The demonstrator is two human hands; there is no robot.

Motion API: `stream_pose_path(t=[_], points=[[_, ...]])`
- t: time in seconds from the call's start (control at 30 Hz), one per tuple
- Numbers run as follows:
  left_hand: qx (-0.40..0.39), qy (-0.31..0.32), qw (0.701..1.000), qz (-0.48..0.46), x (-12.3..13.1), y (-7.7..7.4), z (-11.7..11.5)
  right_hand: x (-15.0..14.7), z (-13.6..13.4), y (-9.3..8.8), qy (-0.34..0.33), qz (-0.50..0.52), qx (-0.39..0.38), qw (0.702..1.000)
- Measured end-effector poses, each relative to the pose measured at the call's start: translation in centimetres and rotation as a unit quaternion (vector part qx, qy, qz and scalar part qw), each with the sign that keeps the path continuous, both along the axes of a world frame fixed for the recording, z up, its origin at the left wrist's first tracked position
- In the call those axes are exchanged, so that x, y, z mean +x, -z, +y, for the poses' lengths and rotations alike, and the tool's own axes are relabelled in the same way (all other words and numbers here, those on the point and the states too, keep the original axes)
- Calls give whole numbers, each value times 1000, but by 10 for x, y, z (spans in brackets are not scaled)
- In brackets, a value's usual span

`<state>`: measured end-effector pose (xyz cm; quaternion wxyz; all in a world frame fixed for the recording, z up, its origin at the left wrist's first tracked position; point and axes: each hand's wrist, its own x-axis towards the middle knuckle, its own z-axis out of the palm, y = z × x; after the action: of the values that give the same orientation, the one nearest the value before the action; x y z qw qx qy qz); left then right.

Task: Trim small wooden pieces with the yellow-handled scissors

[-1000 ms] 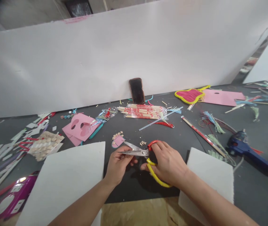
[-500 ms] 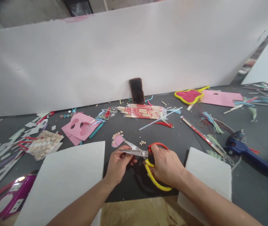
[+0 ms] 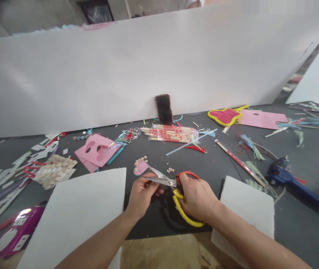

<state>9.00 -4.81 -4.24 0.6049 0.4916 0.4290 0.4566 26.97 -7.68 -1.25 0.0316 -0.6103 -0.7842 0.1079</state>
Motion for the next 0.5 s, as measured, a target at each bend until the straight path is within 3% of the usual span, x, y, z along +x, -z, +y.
stream_pose_path(t=[0.5], points=[[24,17,999,25,-2,-8,1,3,2,-2,-16,20,72,997]])
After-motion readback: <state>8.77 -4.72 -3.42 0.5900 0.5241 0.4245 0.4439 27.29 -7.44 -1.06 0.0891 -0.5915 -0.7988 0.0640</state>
